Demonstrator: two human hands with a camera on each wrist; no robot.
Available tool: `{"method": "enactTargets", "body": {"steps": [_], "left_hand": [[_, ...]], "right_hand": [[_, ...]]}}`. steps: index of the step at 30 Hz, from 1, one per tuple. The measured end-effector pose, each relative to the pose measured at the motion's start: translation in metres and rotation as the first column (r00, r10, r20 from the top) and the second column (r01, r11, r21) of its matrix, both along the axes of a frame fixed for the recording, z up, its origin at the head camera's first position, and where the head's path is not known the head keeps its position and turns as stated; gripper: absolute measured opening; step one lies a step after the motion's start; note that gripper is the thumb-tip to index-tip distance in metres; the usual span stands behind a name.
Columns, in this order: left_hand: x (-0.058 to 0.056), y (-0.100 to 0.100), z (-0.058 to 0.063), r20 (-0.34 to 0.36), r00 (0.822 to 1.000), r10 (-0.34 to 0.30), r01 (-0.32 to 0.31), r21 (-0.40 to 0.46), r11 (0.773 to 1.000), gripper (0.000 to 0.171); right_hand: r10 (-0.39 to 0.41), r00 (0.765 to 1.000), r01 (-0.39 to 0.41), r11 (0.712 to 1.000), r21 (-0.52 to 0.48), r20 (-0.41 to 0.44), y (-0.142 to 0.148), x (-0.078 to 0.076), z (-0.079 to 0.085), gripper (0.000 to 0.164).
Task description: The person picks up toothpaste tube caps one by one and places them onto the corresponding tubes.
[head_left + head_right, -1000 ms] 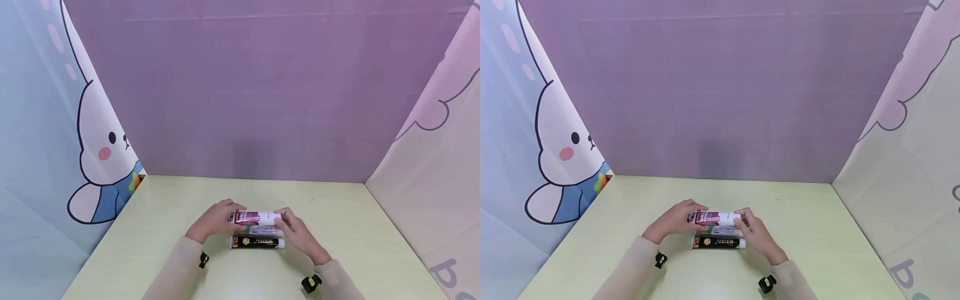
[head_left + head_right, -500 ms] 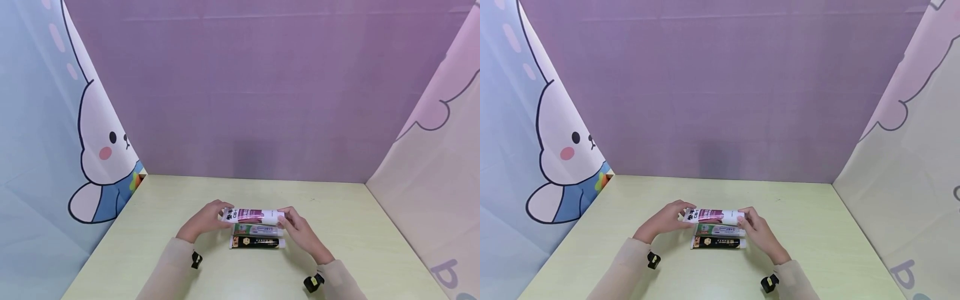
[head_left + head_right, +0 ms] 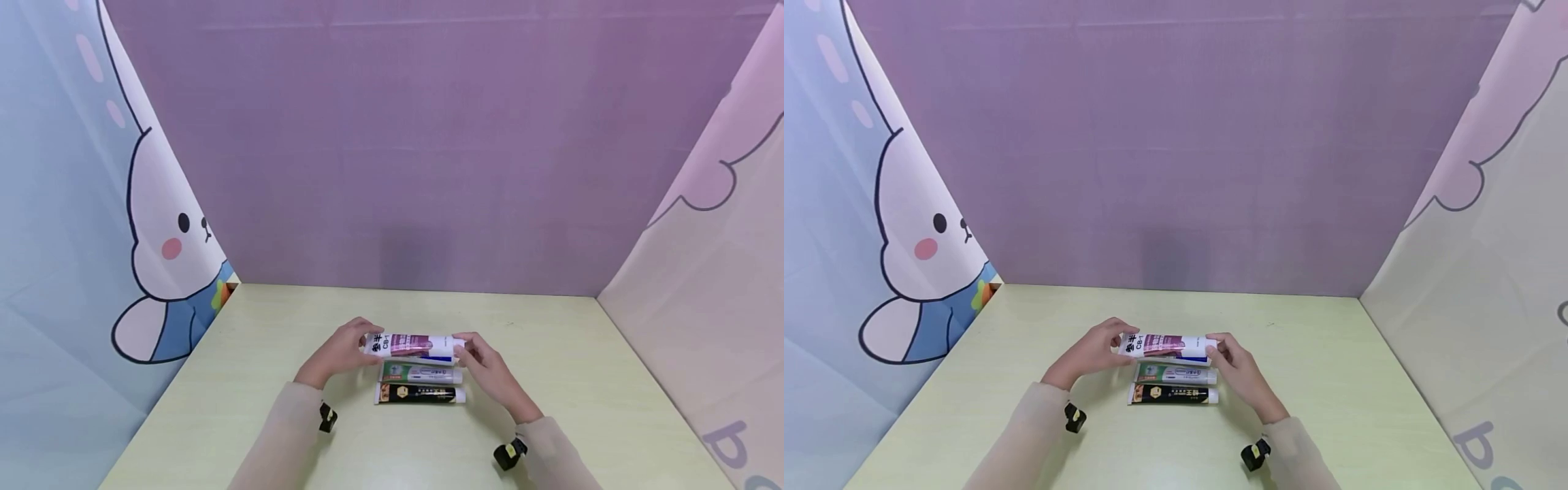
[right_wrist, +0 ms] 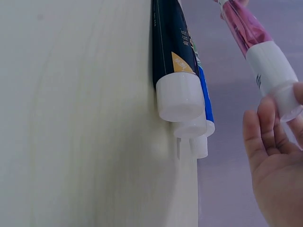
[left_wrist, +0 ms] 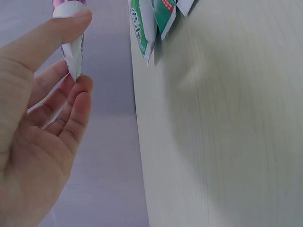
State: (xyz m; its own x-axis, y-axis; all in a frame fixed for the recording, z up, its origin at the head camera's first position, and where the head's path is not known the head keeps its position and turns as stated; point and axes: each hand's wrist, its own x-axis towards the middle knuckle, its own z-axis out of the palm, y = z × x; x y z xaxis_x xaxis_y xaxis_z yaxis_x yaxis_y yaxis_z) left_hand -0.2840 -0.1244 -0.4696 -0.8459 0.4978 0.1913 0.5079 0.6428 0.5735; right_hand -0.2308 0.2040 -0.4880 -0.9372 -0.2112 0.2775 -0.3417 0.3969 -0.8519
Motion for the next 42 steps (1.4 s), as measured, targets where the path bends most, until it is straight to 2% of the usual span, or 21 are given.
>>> {"method": "enactTargets", "body": {"steps": [8, 15, 21, 29, 34, 38, 42], "left_hand": [[-0.010, 0.009, 0.002, -0.004, 0.999, 0.054, -0.053, 0.136, 0.989, 0.057], [-0.020, 0.013, -0.003, 0.021, 0.996, 0.089, -0.091, 0.217, 0.972, 0.058], [-0.025, 0.019, -0.013, 0.076, 0.989, 0.125, -0.140, 0.233, 0.962, 0.057], [-0.031, 0.024, -0.024, 0.155, 0.978, 0.136, -0.174, 0.266, 0.948, 0.055], [-0.034, 0.027, -0.032, 0.171, 0.976, 0.138, -0.180, 0.263, 0.948, 0.051], [-0.036, 0.030, -0.036, 0.180, 0.973, 0.147, -0.193, 0.274, 0.942, 0.048], [-0.037, 0.030, -0.040, 0.197, 0.965, 0.173, -0.220, 0.254, 0.942, 0.047]], "right_hand": [[-0.043, 0.999, 0.044, 0.999, -0.032, 0.034, -0.001, -0.014, 0.004, 0.033], [-0.042, 0.998, 0.043, 0.999, -0.021, 0.041, 0.001, -0.022, 0.005, 0.034], [-0.065, 0.991, 0.072, 0.996, -0.059, 0.114, 0.000, -0.030, -0.001, 0.040], [-0.148, 0.966, 0.154, 0.988, -0.011, 0.210, 0.002, -0.041, -0.014, 0.048], [-0.138, 0.956, 0.154, 0.987, -0.044, 0.258, 0.004, -0.044, -0.020, 0.046], [-0.129, 0.957, 0.150, 0.987, -0.063, 0.259, 0.005, -0.047, -0.022, 0.043], [-0.134, 0.952, 0.153, 0.987, -0.047, 0.275, 0.004, -0.050, -0.024, 0.042]]}}
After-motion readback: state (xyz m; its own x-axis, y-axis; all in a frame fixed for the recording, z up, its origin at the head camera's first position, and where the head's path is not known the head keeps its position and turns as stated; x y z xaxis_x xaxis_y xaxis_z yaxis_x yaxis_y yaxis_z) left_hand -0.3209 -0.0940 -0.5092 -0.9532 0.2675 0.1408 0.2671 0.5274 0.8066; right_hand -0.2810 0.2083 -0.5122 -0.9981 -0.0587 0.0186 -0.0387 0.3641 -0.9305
